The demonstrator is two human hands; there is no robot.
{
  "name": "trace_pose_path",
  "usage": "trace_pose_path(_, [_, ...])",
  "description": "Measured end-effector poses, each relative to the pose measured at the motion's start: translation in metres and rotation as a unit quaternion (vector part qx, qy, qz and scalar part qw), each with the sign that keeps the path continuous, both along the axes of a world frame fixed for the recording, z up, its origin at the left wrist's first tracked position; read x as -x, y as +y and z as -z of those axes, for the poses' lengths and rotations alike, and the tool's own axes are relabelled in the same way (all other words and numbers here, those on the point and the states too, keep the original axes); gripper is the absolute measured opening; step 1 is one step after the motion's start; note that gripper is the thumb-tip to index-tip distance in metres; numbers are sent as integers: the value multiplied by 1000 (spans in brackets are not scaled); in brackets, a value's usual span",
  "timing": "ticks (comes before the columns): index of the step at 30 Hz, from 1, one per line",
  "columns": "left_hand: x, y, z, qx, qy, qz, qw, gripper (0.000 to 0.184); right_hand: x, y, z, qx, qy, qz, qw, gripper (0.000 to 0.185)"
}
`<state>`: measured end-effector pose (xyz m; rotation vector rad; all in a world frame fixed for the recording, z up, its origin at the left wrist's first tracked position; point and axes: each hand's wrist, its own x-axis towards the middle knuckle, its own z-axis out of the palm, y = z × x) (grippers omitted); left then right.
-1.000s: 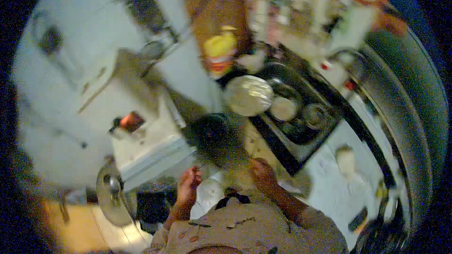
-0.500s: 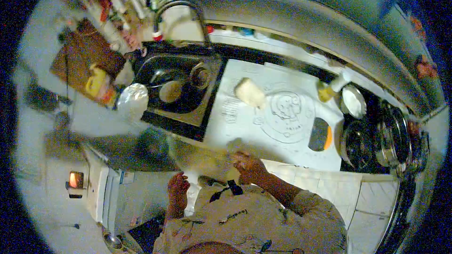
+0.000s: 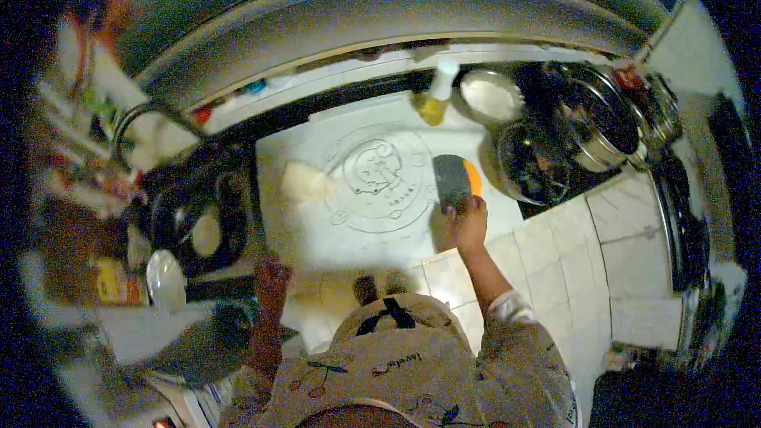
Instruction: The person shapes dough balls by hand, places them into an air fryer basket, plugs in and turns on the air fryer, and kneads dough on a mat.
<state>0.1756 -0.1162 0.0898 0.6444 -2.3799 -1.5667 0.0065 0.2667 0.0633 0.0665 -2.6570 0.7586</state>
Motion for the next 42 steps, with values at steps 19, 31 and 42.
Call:
trace_pose_path(19, [246,-42,13,391,-144,332,846,103,38,37,9,192,-144,131,962,29])
trace_pose_path(31, [208,0,51,555,-253,204,766,97,117,39,-29,112,-84,-120,983,64])
trace_pose_path(42, [215,13,72,528,-403,125,737,96,261,-11,-39,201,-29,-137,970,67])
